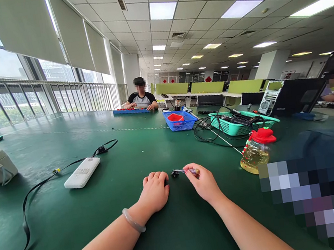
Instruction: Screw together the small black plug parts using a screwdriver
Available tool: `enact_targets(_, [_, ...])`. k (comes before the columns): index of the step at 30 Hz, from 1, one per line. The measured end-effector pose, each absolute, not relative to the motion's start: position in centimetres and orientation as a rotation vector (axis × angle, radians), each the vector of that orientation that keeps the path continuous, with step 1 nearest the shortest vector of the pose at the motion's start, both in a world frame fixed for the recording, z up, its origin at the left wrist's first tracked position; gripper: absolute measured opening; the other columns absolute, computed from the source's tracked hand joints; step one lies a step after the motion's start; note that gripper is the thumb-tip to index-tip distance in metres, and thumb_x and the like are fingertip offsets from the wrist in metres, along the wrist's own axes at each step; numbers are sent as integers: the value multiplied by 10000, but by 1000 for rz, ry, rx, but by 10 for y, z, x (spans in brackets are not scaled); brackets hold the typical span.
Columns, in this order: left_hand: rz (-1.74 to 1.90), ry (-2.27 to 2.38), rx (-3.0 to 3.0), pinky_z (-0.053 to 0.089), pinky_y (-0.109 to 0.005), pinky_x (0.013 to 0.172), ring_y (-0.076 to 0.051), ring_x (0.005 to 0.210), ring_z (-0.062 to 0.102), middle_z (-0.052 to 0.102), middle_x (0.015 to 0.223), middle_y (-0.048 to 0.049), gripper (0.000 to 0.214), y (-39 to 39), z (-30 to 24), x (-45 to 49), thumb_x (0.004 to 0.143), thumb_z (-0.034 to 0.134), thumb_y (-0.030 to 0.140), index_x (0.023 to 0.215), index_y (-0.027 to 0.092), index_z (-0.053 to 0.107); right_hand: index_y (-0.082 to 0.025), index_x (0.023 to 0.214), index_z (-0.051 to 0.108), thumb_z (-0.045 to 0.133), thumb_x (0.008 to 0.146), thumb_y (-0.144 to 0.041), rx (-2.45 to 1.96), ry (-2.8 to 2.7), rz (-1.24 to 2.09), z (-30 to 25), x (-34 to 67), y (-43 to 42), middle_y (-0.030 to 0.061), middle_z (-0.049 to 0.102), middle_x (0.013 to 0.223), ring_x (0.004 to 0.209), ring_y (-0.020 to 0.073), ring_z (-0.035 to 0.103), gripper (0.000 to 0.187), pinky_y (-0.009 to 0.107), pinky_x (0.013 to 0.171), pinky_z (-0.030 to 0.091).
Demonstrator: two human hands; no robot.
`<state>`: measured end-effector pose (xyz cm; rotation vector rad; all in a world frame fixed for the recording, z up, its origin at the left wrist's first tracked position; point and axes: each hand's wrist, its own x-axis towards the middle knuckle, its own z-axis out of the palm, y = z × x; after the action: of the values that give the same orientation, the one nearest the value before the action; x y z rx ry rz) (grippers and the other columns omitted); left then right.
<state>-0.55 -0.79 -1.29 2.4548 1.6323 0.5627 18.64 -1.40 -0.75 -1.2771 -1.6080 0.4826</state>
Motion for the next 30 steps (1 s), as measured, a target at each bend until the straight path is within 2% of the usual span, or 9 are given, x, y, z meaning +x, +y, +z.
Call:
enact_targets(6, [579, 1780, 2365, 341, -448, 977, -260, 1127, 491, 612, 1090, -61, 218, -8, -11, -7, 808, 570, 378, 948, 224, 509, -202, 814, 656, 496, 872, -433, -1298, -1624, 361, -3, 186, -18, 42, 671, 758, 607, 165, 571, 287, 260, 586, 450])
enact_targets(11, [559, 1771, 2374, 329, -452, 991, -266, 1142, 489, 611, 1110, -62, 256, -10, -10, -7, 800, 574, 408, 977, 232, 514, -205, 801, 646, 480, 876, -424, -1326, -1608, 277, -2, 188, -19, 36, 664, 732, 595, 161, 573, 285, 250, 576, 441])
enact_targets(14, [543, 1773, 2383, 327, -452, 1002, -266, 1159, 485, 610, 1143, -63, 283, -10, -10, -7, 802, 569, 405, 1025, 236, 528, -207, 785, 635, 474, 880, -431, -1329, -1601, 262, -3, 189, -19, 31, 654, 700, 584, 164, 574, 291, 248, 558, 430])
enact_targets(20, [482, 1744, 2422, 286, -479, 1057, -283, 1252, 432, 567, 1283, -73, 475, -9, -11, -7, 826, 538, 450, 1263, 268, 498, -209, 747, 610, 463, 893, -431, -1315, -1617, 262, -3, 188, -18, 19, 632, 658, 570, 159, 565, 303, 244, 554, 415])
enact_targets(30, [494, 1727, 2435, 276, -511, 1061, -296, 1245, 438, 574, 1279, -74, 483, -8, -14, -8, 839, 528, 481, 1282, 288, 524, -208, 737, 603, 468, 900, -433, -1277, -1633, 285, -3, 188, -18, 9, 619, 630, 549, 148, 548, 310, 238, 537, 398])
